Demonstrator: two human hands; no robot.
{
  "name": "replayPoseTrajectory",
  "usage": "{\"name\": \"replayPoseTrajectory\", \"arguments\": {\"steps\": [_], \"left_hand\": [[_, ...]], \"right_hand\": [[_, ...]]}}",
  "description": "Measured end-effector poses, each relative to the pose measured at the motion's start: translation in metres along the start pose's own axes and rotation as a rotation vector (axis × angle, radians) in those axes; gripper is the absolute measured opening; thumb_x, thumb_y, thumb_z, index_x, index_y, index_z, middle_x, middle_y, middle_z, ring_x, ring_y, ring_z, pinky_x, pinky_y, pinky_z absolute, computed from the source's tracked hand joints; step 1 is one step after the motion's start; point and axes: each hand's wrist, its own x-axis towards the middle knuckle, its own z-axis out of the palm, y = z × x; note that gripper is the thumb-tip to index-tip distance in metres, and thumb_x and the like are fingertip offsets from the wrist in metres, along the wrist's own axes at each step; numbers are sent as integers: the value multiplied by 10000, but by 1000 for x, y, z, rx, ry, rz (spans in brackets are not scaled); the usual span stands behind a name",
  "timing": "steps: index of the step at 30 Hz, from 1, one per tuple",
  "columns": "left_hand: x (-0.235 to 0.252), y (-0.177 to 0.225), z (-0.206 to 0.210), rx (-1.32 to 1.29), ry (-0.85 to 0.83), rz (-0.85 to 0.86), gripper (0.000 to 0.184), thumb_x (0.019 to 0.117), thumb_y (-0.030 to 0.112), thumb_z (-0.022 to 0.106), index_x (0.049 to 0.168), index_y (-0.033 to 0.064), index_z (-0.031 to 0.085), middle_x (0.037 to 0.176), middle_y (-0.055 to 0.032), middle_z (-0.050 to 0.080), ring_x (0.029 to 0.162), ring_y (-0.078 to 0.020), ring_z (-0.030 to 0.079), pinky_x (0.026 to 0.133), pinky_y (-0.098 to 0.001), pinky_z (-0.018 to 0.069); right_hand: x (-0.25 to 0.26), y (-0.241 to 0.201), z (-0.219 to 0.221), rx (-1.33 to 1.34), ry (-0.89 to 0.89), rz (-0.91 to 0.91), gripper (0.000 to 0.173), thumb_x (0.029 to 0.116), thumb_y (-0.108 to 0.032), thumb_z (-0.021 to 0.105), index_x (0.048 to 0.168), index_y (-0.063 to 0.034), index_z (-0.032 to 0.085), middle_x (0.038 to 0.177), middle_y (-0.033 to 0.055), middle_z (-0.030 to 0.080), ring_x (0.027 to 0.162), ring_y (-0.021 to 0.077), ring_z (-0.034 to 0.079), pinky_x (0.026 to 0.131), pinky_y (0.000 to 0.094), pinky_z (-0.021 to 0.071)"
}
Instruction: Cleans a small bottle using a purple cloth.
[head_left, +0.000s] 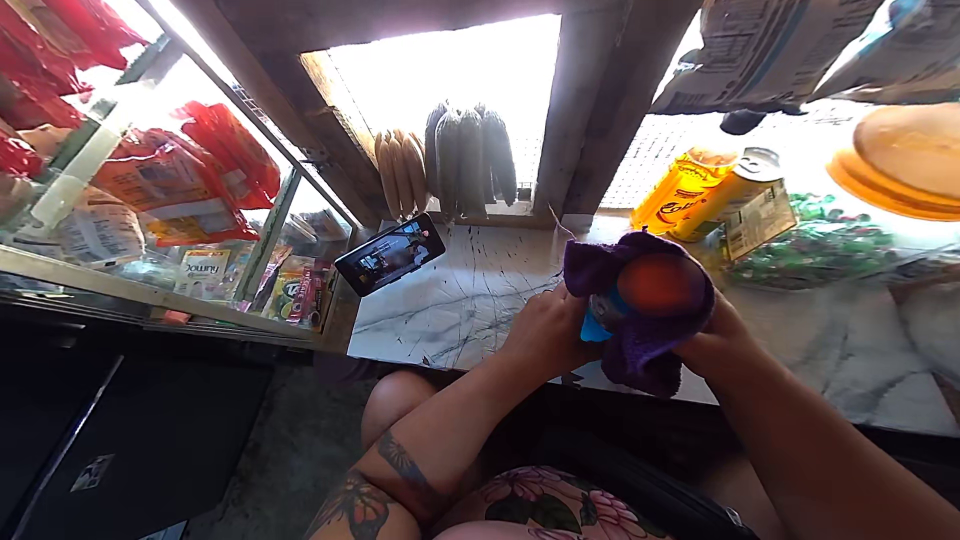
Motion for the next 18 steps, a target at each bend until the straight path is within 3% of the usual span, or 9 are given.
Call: {"name": "replayPoseTrajectory", "arguments": {"steps": [7,12,18], "left_hand": [[-1,3,4,95,43,-8,506,745,270,846,1131,4,655,996,-169,677,876,-312,691,752,-509,556],[0,3,2,74,-4,-31,503,761,274,839,1139,-2,653,1006,-175,677,916,-321,688,787,-514,556],[-2,2,5,31,21,-2,507,755,299,848,1127,6,665,980,-177,679,885,-316,691,766,-510,565]], "right_hand": [[-2,2,2,-47,62,26,588,827,-362,791,1347,-287,526,1211,-217,633,1158,-70,582,986,195,527],[0,2,0,-145,102,4,634,787,-378,808,1332,-171,562,1207,-172,645,1157,-77,580,993,185,519],[2,-5,-7,-16,21,39,544,796,-366,816,1289,-309,593,1183,-239,656,1137,-76,598,971,183,534]]}}
